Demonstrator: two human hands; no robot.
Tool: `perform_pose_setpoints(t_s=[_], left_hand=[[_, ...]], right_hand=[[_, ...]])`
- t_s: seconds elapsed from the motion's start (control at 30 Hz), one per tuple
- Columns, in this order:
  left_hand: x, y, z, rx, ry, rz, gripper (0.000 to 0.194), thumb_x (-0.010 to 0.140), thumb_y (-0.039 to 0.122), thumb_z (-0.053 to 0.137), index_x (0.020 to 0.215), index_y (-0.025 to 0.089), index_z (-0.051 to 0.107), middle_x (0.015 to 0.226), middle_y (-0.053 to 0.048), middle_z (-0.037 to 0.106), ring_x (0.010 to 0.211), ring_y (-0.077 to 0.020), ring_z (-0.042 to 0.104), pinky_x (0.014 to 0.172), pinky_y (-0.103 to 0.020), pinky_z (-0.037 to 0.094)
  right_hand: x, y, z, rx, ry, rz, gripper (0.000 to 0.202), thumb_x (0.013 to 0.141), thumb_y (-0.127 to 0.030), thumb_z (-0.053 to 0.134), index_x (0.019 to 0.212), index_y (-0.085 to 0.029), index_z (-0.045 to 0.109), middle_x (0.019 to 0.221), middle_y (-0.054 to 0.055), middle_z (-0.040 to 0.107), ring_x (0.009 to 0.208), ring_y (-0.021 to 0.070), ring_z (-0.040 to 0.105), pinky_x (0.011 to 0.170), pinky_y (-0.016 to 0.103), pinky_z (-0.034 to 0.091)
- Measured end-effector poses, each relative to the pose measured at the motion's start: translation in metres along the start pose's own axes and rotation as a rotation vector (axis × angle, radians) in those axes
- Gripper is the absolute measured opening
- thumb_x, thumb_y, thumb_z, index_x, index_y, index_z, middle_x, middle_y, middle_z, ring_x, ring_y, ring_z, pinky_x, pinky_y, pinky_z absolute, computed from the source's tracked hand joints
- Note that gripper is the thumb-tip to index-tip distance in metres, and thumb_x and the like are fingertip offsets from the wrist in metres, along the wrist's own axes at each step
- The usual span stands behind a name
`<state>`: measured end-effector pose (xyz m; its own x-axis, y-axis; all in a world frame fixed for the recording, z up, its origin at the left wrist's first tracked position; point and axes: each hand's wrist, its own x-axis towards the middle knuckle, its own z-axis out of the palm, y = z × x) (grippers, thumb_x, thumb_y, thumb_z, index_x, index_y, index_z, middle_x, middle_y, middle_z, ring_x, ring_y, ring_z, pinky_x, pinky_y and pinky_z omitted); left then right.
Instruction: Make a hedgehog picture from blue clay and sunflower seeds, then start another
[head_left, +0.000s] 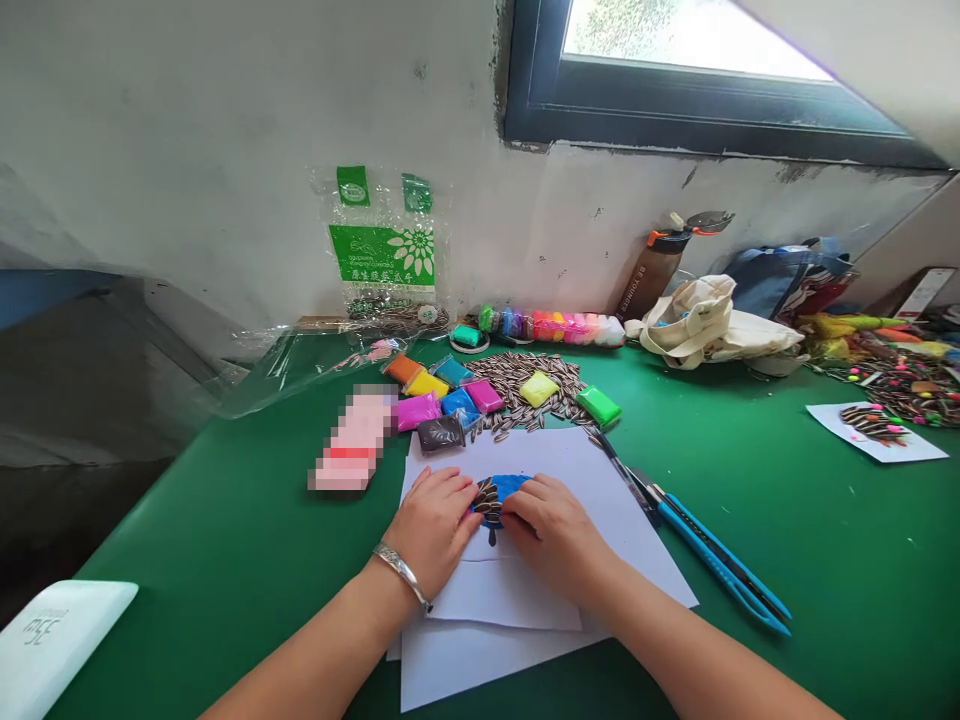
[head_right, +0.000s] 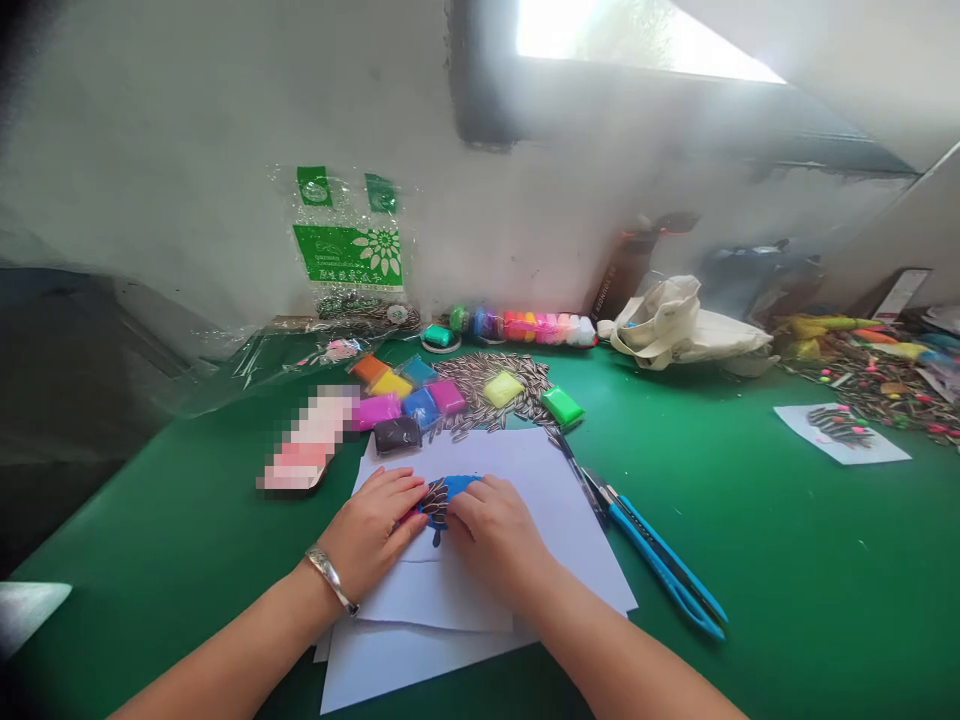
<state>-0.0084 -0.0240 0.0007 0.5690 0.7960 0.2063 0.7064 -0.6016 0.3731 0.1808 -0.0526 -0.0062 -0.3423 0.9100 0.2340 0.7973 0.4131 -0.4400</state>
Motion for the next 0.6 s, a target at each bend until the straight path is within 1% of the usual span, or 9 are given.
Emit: perform_pose_setpoints(t_s=[0.13, 0.27, 0.3, 0.37, 0.43, 0.5, 0.6], left_hand=[[0.0, -0.001, 0.002, 0.0, 0.039, 0.016, 0.023, 0.081, 0.02, 0.057, 0.103, 0.017, 0.064, 0.106, -0.007, 0.068, 0.106, -0.0266, 0.056, 0.098, -0.05, 0.04], [0.0, -0.005, -0.001, 0.006, 0.094, 0.054, 0.023, 0.084, 0.021, 0.052, 0.102, 0.016, 0.065, 0.102, -0.008, 0.069, 0.103, -0.0251, 0.059, 0.095, -0.046, 0.045], [0.0, -0.005, -0.002, 0.012, 0.101, 0.062, 0.022, 0.084, 0.02, 0.051, 0.101, 0.016, 0.066, 0.101, -0.008, 0.069, 0.102, -0.025, 0.059, 0.094, -0.045, 0.046], [0.0, -0.006, -0.003, 0.026, 0.107, 0.07, 0.022, 0.084, 0.019, 0.05, 0.099, 0.015, 0.066, 0.099, -0.008, 0.07, 0.101, -0.025, 0.059, 0.092, -0.044, 0.047], [0.001, -0.007, -0.004, 0.034, 0.104, 0.069, 0.022, 0.084, 0.018, 0.05, 0.098, 0.016, 0.067, 0.098, -0.007, 0.07, 0.1, -0.025, 0.06, 0.092, -0.044, 0.047], [0.001, -0.007, -0.005, 0.031, 0.095, 0.065, 0.022, 0.083, 0.019, 0.05, 0.097, 0.017, 0.067, 0.098, -0.007, 0.07, 0.1, -0.0248, 0.06, 0.092, -0.044, 0.047], [0.0, -0.008, -0.004, 0.027, 0.09, 0.06, 0.023, 0.084, 0.019, 0.049, 0.098, 0.017, 0.067, 0.099, -0.007, 0.07, 0.101, -0.0249, 0.059, 0.093, -0.045, 0.047]], right_hand=[[0.002, 0.003, -0.002, 0.027, 0.031, 0.004, 0.014, 0.083, -0.014, 0.054, 0.071, -0.019, 0.061, 0.069, 0.002, 0.059, 0.069, 0.0151, 0.05, 0.065, 0.026, 0.036], [0.004, 0.02, -0.015, 0.066, 0.146, 0.106, 0.013, 0.084, -0.016, 0.05, 0.079, -0.018, 0.062, 0.073, 0.003, 0.059, 0.073, 0.0161, 0.052, 0.067, 0.027, 0.039], [0.004, 0.025, -0.018, 0.059, 0.158, 0.139, 0.013, 0.085, -0.017, 0.049, 0.082, -0.018, 0.062, 0.075, 0.004, 0.06, 0.074, 0.0163, 0.052, 0.067, 0.027, 0.039], [0.003, 0.032, -0.022, 0.023, 0.136, 0.21, 0.015, 0.086, -0.019, 0.048, 0.088, -0.018, 0.062, 0.077, 0.004, 0.059, 0.073, 0.0162, 0.053, 0.067, 0.027, 0.04], [0.003, 0.035, -0.024, -0.019, 0.079, 0.25, 0.017, 0.086, -0.02, 0.047, 0.09, -0.019, 0.063, 0.077, 0.004, 0.059, 0.072, 0.0157, 0.054, 0.066, 0.026, 0.04], [0.003, 0.033, -0.022, -0.049, 0.035, 0.249, 0.018, 0.087, -0.021, 0.046, 0.09, -0.019, 0.064, 0.077, 0.003, 0.059, 0.071, 0.0153, 0.055, 0.066, 0.026, 0.04], [0.003, 0.028, -0.018, -0.067, 0.027, 0.223, 0.02, 0.087, -0.018, 0.045, 0.09, -0.02, 0.064, 0.079, 0.003, 0.059, 0.074, 0.0151, 0.056, 0.067, 0.025, 0.04]])
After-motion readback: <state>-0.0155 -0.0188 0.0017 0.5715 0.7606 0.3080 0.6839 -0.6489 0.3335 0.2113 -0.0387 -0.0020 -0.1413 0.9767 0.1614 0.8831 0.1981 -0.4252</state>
